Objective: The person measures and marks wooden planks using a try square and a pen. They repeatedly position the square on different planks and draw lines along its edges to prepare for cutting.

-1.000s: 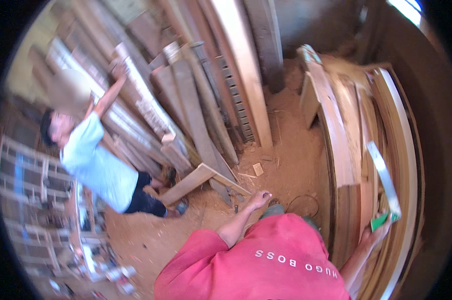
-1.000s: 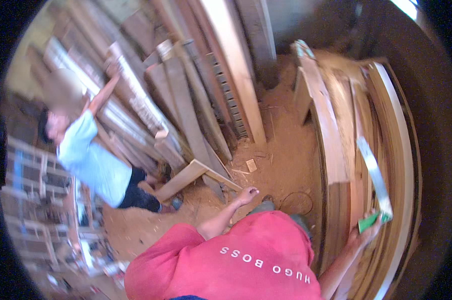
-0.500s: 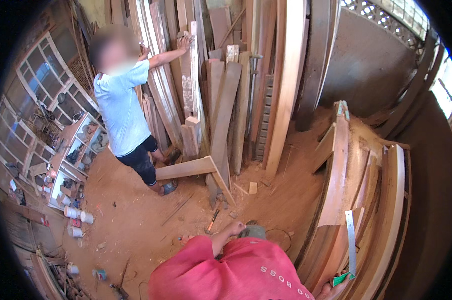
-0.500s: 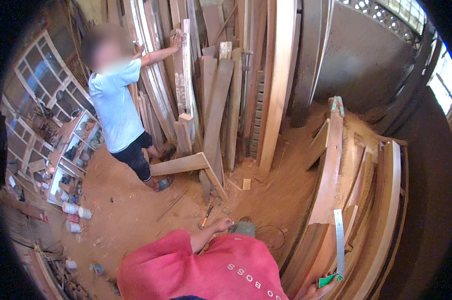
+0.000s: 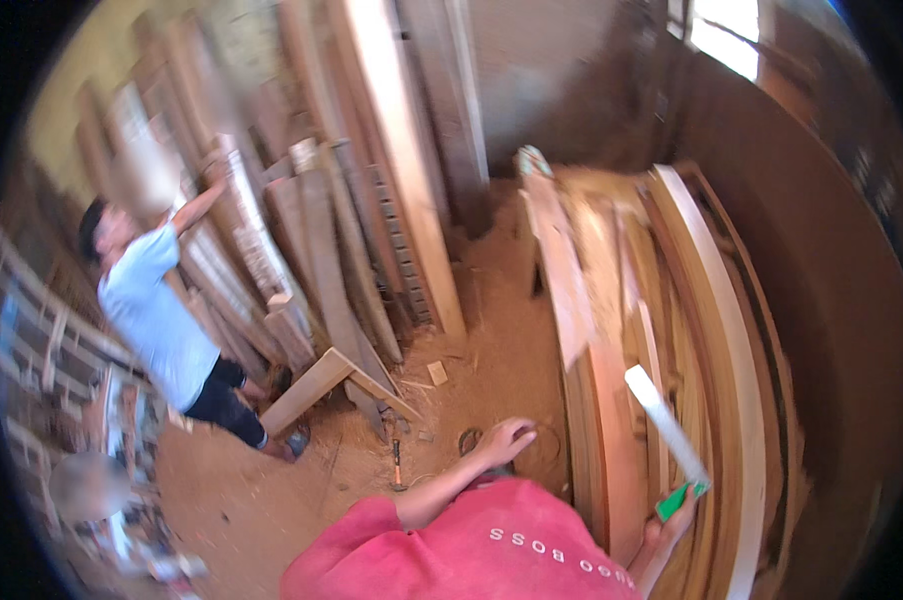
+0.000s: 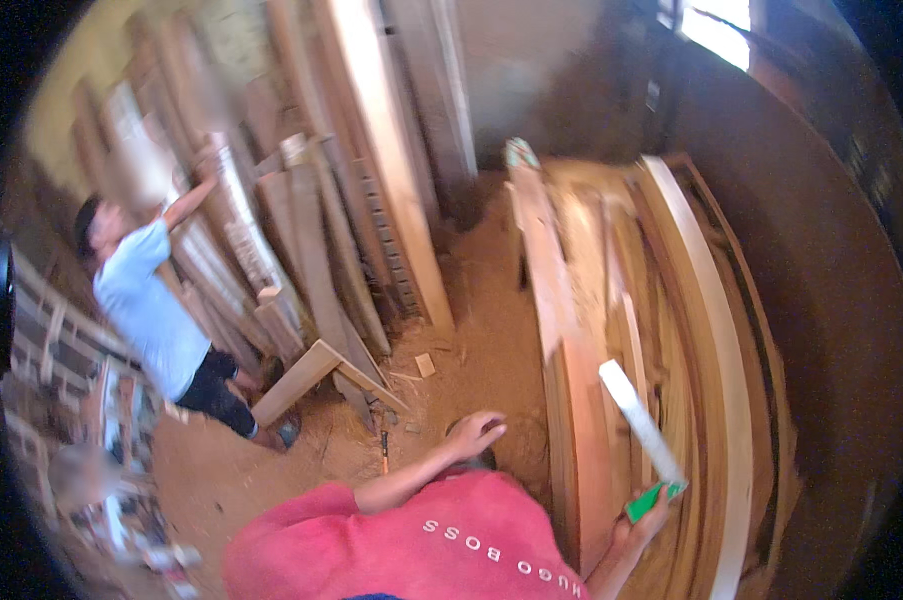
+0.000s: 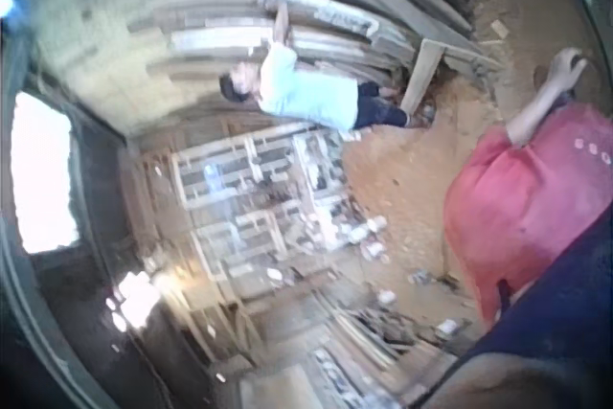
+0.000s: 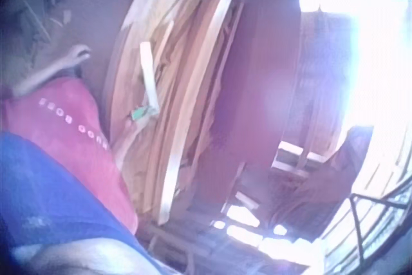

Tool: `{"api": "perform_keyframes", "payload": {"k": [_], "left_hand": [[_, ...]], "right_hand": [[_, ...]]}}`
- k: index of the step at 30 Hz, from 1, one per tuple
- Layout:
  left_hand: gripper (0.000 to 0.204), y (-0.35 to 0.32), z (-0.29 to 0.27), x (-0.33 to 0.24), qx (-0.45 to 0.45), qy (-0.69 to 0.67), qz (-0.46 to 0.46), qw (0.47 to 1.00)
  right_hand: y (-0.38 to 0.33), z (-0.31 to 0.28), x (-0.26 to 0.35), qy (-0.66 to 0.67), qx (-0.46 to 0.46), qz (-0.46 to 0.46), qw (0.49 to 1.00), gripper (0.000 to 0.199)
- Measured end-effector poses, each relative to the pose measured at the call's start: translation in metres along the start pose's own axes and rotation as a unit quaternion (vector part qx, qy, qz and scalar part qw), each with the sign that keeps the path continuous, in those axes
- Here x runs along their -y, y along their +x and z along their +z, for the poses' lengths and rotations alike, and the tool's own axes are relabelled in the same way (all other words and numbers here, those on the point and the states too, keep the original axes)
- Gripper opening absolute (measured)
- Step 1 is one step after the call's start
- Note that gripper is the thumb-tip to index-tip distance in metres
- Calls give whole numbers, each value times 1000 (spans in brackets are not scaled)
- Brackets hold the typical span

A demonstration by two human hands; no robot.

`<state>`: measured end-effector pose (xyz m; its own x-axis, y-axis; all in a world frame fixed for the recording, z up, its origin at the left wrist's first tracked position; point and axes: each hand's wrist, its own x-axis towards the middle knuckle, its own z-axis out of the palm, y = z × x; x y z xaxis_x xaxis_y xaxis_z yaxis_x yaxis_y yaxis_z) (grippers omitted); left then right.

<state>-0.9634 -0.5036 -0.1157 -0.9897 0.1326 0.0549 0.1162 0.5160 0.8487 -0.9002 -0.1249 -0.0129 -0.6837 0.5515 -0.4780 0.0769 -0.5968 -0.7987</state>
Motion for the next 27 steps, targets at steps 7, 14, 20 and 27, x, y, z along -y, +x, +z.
{"api": "perform_keyframes", "payload": {"k": [7, 14, 20, 27], "left_hand": [[58, 50, 51, -173, 211, 89, 345, 910], [96, 42, 129, -208, 450, 159, 552, 684], [96, 56, 165, -199, 563, 157, 514, 628], [93, 114, 181, -203, 568, 154, 524, 615]], "right_hand": [[-55, -57, 44, 16, -58, -171, 983, 25], [-116, -102, 25, 69, -229, -259, 936, 34], [-139, -103, 6, 96, -310, -279, 904, 33], [-155, -65, 15, 132, -381, -311, 861, 28]]}}
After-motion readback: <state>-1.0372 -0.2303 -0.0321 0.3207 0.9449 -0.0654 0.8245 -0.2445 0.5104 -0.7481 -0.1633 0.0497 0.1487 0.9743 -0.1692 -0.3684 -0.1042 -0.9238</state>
